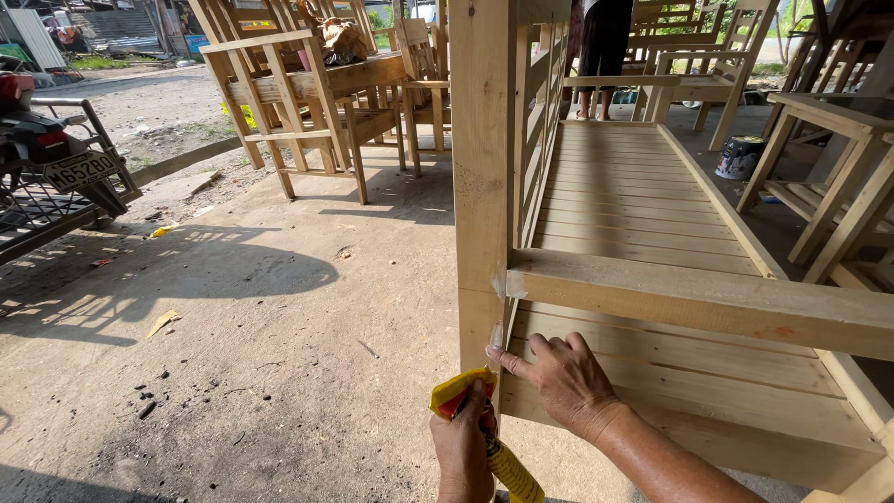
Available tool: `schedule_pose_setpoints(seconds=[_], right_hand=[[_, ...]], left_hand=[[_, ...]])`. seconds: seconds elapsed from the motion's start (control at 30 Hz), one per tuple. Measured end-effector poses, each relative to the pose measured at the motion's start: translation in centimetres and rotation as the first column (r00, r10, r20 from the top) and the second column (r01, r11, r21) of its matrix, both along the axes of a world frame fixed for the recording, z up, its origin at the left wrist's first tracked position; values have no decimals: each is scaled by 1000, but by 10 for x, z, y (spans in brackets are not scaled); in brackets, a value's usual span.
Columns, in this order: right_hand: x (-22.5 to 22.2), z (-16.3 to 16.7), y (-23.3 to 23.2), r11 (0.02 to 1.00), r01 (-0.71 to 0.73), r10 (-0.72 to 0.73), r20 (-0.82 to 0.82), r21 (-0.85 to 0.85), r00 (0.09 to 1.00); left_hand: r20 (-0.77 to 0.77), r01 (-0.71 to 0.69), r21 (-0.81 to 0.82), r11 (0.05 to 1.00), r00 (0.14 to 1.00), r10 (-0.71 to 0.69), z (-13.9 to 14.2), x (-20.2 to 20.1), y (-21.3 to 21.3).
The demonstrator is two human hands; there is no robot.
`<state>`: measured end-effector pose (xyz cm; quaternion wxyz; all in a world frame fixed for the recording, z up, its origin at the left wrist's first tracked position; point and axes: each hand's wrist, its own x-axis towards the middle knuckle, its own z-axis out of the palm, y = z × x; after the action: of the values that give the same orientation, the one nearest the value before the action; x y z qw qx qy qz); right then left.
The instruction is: The person applies glue from a yellow tube to the joints of a wooden bench frame, smoothing each bead with a finger. The work proceeds along the side rails and legs of the bench in an outdoor workshop.
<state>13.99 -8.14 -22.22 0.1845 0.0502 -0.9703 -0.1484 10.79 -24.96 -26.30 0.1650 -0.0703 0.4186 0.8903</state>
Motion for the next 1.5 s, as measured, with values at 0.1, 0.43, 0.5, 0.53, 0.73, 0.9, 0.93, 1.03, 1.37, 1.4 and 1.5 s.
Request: schedule_pose_setpoints(seconds=[0.1, 0.43, 0.5, 0.53, 0.73, 0.9, 0.93, 1.03, 1.37, 1.4, 1.5], right_hand=[[1, -6, -4, 999, -22, 21, -15, -25, 1000], [3, -4, -17, 995, -17, 16, -8, -97, 1000], [5, -7, -23, 953, 10, -17, -21, -301, 1000], [6, -9, -27, 881, 74, -74, 17, -467, 997], [-4, -32, -39, -315, 38, -132, 84, -948, 988], [-12, -51, -40, -522, 102, -53, 151, -847, 987], [-13, -53, -40, -524, 104, -44, 149, -846, 988], [-15, -58, -41, -540, 108, -52, 162, -835, 985], [0, -71, -46, -610, 50, -88, 130, -791, 988], [2, -72, -46, -609, 57, -92, 142, -791, 986], [4, -73, -43, -546, 59, -130, 154, -836, 979]], left_hand=[[9, 18, -44, 999, 1000, -18, -2, -3, -2], [-36, 41, -41, 998, 998, -43, -3, -15, -13], [-51, 46, -41, 998, 998, -48, -2, -17, -16], [-53, 73, -37, 997, 996, -74, -2, -18, -16], [-93, 155, -64, 986, 983, -160, -6, -23, -22], [-115, 164, -75, 984, 978, -172, -17, -32, -23], [-113, 170, -65, 983, 978, -177, -20, -33, -22], [-113, 186, -52, 981, 975, -190, -28, -36, -23], [-107, 150, -169, 974, 980, -169, -44, -40, -14], [-100, 141, -206, 968, 981, -164, -45, -39, -14], [-76, 155, -116, 981, 983, -164, -49, -36, -18]])
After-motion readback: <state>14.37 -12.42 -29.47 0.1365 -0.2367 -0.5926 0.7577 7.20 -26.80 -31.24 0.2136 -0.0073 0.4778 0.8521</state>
